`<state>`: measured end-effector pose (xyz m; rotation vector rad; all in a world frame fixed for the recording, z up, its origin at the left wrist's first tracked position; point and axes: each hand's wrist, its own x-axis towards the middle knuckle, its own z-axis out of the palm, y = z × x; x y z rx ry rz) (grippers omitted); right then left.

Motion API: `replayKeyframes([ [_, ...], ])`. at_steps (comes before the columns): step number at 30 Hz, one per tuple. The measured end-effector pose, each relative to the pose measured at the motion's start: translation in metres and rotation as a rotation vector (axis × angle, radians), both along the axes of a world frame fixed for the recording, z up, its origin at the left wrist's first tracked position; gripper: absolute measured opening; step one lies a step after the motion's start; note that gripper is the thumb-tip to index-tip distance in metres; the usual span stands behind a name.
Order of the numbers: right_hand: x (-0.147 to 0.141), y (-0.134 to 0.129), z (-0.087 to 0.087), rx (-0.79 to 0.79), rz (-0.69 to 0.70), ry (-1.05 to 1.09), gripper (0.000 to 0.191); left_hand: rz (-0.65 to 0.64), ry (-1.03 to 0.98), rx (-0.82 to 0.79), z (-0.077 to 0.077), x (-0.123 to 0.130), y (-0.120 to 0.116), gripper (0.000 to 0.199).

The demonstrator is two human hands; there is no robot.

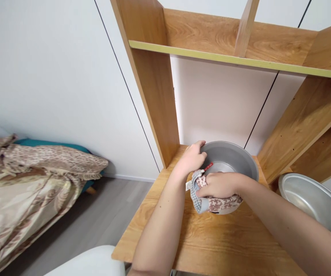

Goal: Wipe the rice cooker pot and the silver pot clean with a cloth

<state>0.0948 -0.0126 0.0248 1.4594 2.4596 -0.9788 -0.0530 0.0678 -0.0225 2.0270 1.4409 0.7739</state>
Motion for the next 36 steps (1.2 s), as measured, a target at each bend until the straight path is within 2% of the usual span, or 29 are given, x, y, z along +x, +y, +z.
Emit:
replayKeyframes([
  [3, -0.001, 0.001, 0.002, -0.002, 0.047, -0.046, 0.043, -0.011, -0.001, 0.008, -0.004, -0.001, 0.003, 0.073],
  [8, -0.006, -0.004, 0.001, 0.078, 0.049, -0.157, 0.03, -0.02, -0.011, 0.004, -0.005, -0.001, 0.005, 0.073],
  [12, -0.007, -0.009, 0.001, 0.105, 0.015, -0.197, 0.028, -0.018, -0.006, -0.014, -0.003, 0.001, 0.003, 0.073],
  [20, -0.007, -0.01, 0.004, 0.005, -0.059, -0.155, 0.029, -0.012, -0.011, 0.009, -0.003, 0.001, 0.002, 0.073],
  [27, -0.002, -0.002, -0.004, -0.056, -0.092, -0.069, 0.027, -0.01, 0.021, 0.022, -0.002, 0.003, 0.002, 0.071],
  [32, -0.001, -0.003, -0.005, -0.042, -0.084, -0.03, 0.026, -0.018, -0.027, 0.004, -0.006, 0.001, 0.004, 0.073],
  [36, -0.002, -0.01, -0.003, 0.041, -0.075, -0.051, 0.029, -0.027, -0.088, -0.03, -0.01, -0.002, 0.009, 0.074],
])
